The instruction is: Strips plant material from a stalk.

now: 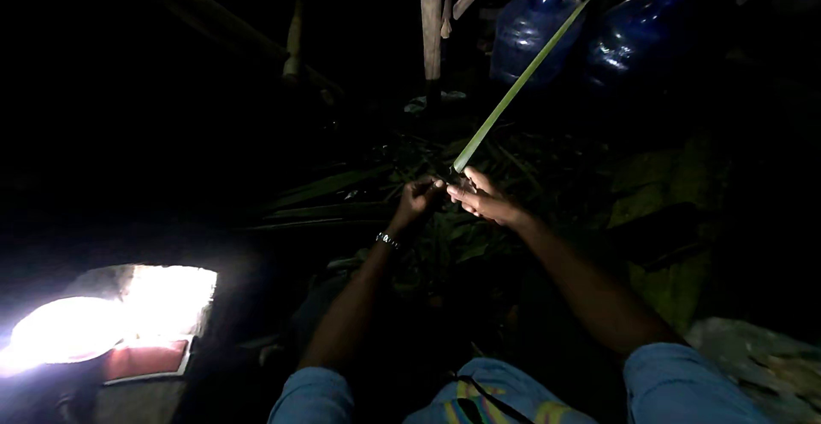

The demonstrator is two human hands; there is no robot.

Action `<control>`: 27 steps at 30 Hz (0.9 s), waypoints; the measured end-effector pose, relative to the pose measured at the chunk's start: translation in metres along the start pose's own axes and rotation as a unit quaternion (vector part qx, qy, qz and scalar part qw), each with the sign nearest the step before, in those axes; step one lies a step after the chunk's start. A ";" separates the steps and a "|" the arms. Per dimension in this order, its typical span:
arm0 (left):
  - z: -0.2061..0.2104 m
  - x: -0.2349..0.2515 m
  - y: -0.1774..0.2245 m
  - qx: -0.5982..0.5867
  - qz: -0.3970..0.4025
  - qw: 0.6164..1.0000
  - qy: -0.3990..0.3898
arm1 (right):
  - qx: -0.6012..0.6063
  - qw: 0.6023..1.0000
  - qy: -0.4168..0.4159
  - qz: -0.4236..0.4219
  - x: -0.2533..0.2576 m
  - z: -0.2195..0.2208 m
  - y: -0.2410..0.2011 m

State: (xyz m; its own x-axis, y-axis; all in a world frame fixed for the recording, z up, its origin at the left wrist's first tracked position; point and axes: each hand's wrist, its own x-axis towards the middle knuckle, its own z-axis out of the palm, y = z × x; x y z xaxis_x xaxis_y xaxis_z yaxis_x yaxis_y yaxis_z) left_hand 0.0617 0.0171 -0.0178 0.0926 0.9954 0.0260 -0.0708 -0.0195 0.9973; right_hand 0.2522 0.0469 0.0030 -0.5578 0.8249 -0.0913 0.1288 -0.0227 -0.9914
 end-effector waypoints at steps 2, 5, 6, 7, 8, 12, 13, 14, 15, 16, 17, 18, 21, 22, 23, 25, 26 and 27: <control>-0.001 0.001 -0.001 0.001 0.004 1.000 0.013 | -0.007 1.000 -0.013 -0.015 0.000 -0.003 0.000; 0.003 -0.004 0.007 0.030 -0.021 0.999 0.014 | -0.006 0.999 -0.043 -0.006 -0.001 -0.005 0.001; 0.006 -0.005 0.011 0.037 -0.029 0.999 0.022 | -0.002 0.998 -0.062 -0.002 -0.001 -0.004 0.001; 0.008 -0.006 0.011 0.042 -0.035 0.998 0.026 | 0.003 0.997 -0.083 0.002 -0.002 -0.003 0.001; 0.007 -0.005 0.011 0.042 -0.040 0.998 0.021 | 0.010 0.995 -0.098 0.004 -0.002 -0.002 0.001; -0.002 -0.003 0.010 -0.023 -0.072 0.996 -0.049 | 0.009 0.994 -0.110 -0.020 -0.003 -0.001 0.002; -0.002 -0.002 0.010 -0.047 -0.081 0.994 -0.060 | 0.007 0.993 -0.110 -0.030 -0.003 -0.002 0.002; -0.003 -0.002 0.011 -0.063 -0.090 0.991 -0.071 | 0.004 0.993 -0.109 -0.038 -0.004 -0.003 0.001; -0.004 -0.001 0.012 -0.075 -0.100 0.989 -0.084 | -0.002 0.993 -0.106 -0.049 -0.004 -0.004 0.001; -0.005 -0.001 0.012 -0.090 -0.105 0.986 -0.095 | -0.007 0.993 -0.099 -0.066 -0.004 -0.004 0.003; -0.005 -0.001 0.013 -0.100 -0.109 0.983 -0.104 | -0.014 0.992 -0.093 -0.079 -0.003 -0.005 0.004; -0.005 -0.001 0.015 -0.114 -0.116 0.980 -0.112 | -0.023 0.992 -0.083 -0.093 -0.004 -0.005 0.004; -0.006 -0.001 0.019 -0.143 -0.137 0.972 -0.130 | -0.072 0.985 -0.038 -0.149 -0.004 -0.009 0.003; -0.006 -0.001 0.021 -0.144 -0.143 0.970 -0.136 | -0.088 0.982 -0.025 -0.165 -0.003 -0.011 0.004; -0.006 -0.001 0.023 -0.139 -0.147 0.970 -0.137 | -0.095 0.980 -0.019 -0.176 -0.002 -0.013 0.005; -0.004 -0.002 0.024 -0.126 -0.149 0.972 -0.129 | -0.088 0.978 -0.019 -0.187 -0.001 -0.016 0.007; -0.003 -0.002 0.024 -0.121 -0.146 0.974 -0.122 | -0.087 0.978 -0.018 -0.186 -0.002 -0.016 0.007; -0.001 -0.002 0.024 -0.109 -0.143 0.977 -0.114 | -0.084 0.980 -0.013 -0.178 -0.003 -0.015 0.005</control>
State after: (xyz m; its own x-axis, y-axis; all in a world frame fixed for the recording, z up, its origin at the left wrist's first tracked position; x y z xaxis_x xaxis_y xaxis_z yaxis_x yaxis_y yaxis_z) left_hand 0.0585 0.0144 0.0055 0.3566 0.9100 -0.2116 -0.2168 0.3010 0.9287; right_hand 0.2674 0.0528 -0.0005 -0.6122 0.7493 0.2527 0.0547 0.3589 -0.9318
